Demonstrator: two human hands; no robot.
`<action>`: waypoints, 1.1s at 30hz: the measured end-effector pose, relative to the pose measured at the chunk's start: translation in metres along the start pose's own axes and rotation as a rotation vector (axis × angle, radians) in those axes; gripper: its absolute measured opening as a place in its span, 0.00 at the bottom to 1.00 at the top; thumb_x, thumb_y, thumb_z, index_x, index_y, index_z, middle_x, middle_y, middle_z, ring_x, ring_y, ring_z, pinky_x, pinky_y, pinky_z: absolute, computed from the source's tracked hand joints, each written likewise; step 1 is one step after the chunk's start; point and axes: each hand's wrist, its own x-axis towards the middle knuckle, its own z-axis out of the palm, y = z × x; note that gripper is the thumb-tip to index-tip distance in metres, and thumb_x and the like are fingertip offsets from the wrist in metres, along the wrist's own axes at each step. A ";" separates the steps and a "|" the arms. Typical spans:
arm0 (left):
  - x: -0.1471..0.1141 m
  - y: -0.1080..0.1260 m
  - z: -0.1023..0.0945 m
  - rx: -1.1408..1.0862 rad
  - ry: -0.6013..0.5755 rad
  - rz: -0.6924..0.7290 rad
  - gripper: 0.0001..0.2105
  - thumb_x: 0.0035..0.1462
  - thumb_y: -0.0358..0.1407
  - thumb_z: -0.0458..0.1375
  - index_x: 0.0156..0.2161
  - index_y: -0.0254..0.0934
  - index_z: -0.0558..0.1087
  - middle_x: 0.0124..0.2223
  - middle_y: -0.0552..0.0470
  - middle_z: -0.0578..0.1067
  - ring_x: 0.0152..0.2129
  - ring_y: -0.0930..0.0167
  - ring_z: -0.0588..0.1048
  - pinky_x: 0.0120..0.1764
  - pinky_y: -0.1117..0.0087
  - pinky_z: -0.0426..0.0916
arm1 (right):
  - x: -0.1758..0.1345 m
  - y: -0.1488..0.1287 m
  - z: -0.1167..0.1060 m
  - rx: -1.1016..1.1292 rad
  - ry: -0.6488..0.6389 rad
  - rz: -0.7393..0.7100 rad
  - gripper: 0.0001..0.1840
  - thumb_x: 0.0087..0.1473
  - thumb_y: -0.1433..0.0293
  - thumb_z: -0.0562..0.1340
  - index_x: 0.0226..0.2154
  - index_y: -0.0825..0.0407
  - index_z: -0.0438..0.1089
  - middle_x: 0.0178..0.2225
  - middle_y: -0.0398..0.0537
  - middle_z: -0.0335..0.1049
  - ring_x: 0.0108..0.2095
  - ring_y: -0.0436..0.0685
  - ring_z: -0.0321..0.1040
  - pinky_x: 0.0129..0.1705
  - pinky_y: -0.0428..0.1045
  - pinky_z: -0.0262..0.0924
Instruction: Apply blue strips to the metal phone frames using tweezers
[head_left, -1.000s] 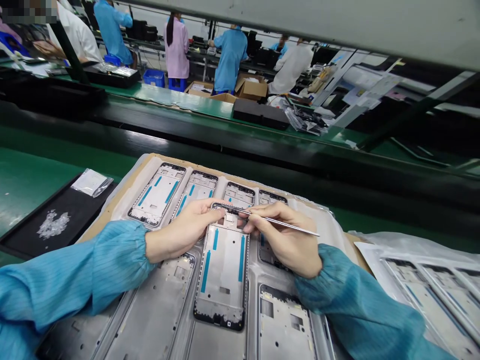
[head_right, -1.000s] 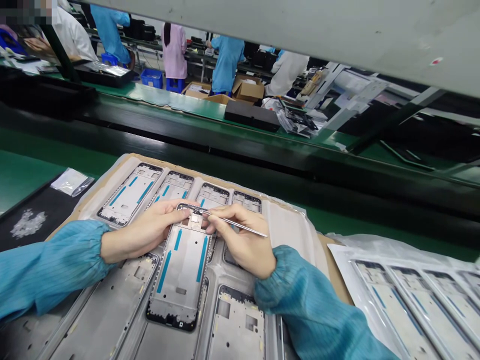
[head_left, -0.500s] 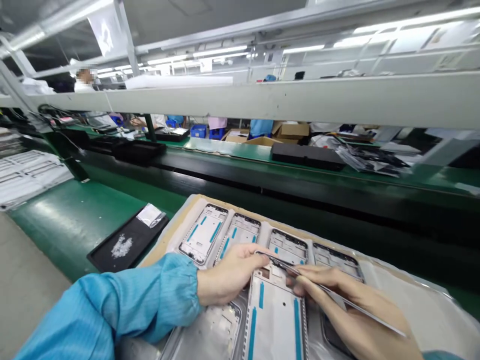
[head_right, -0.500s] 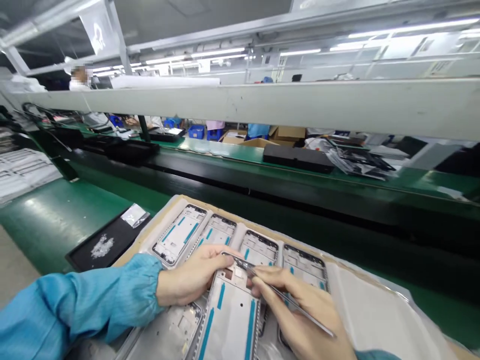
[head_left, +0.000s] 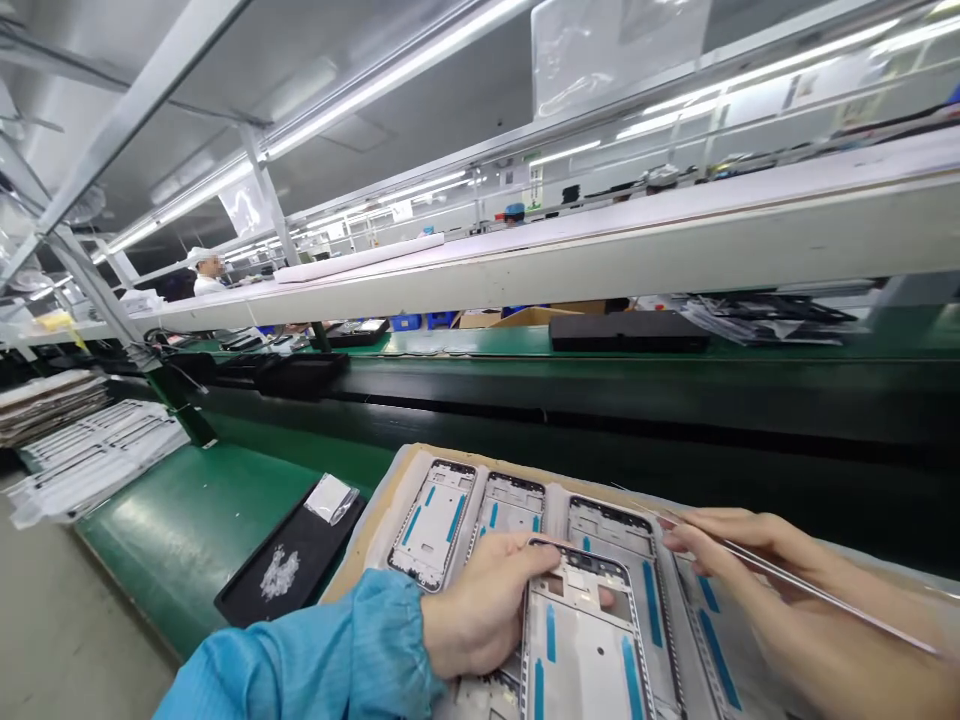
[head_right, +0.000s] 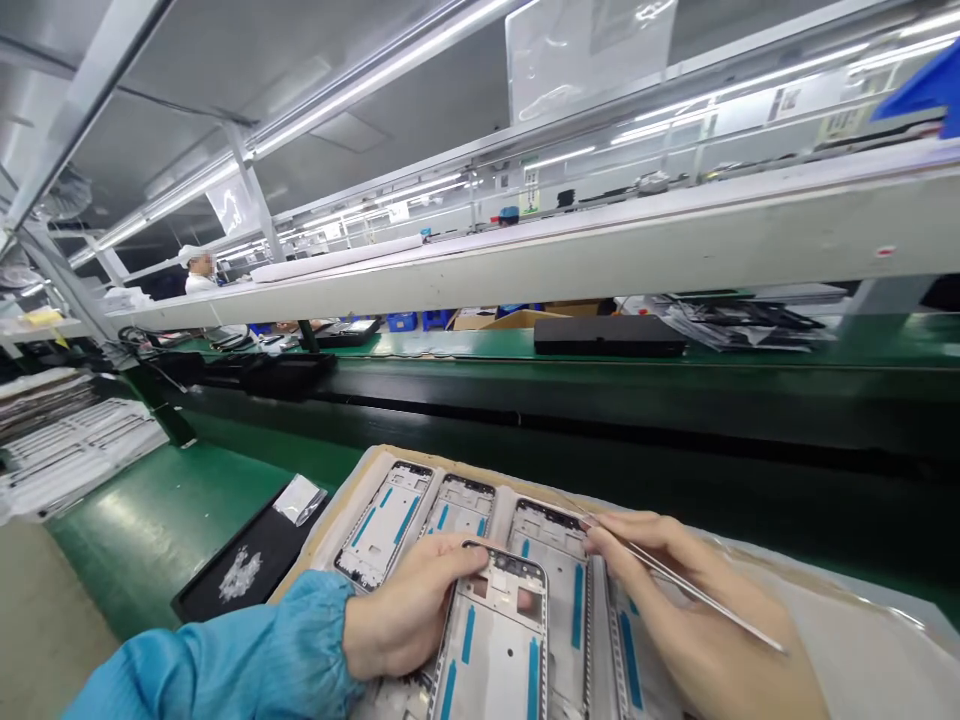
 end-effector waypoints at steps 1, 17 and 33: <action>-0.002 0.002 0.000 0.009 0.011 -0.001 0.16 0.32 0.50 0.67 0.24 0.41 0.77 0.28 0.40 0.79 0.33 0.53 0.78 0.39 0.55 0.71 | 0.001 -0.004 -0.001 -0.066 -0.047 0.062 0.12 0.34 0.46 0.68 0.22 0.32 0.76 0.31 0.47 0.77 0.32 0.70 0.74 0.37 0.63 0.73; -0.026 0.058 -0.015 0.180 0.113 0.410 0.12 0.47 0.40 0.65 0.35 0.34 0.77 0.30 0.52 0.78 0.29 0.69 0.74 0.33 0.73 0.66 | 0.021 -0.037 -0.019 0.235 -0.173 0.159 0.22 0.43 0.50 0.70 0.25 0.51 0.67 0.26 0.47 0.71 0.25 0.55 0.68 0.24 0.49 0.61; -0.065 0.085 0.023 0.245 0.014 0.675 0.08 0.51 0.36 0.61 0.37 0.37 0.77 0.30 0.55 0.77 0.28 0.73 0.74 0.32 0.78 0.69 | -0.032 -0.150 -0.025 -0.139 -0.479 -0.375 0.07 0.61 0.70 0.59 0.31 0.53 0.69 0.21 0.36 0.58 0.22 0.47 0.54 0.24 0.44 0.51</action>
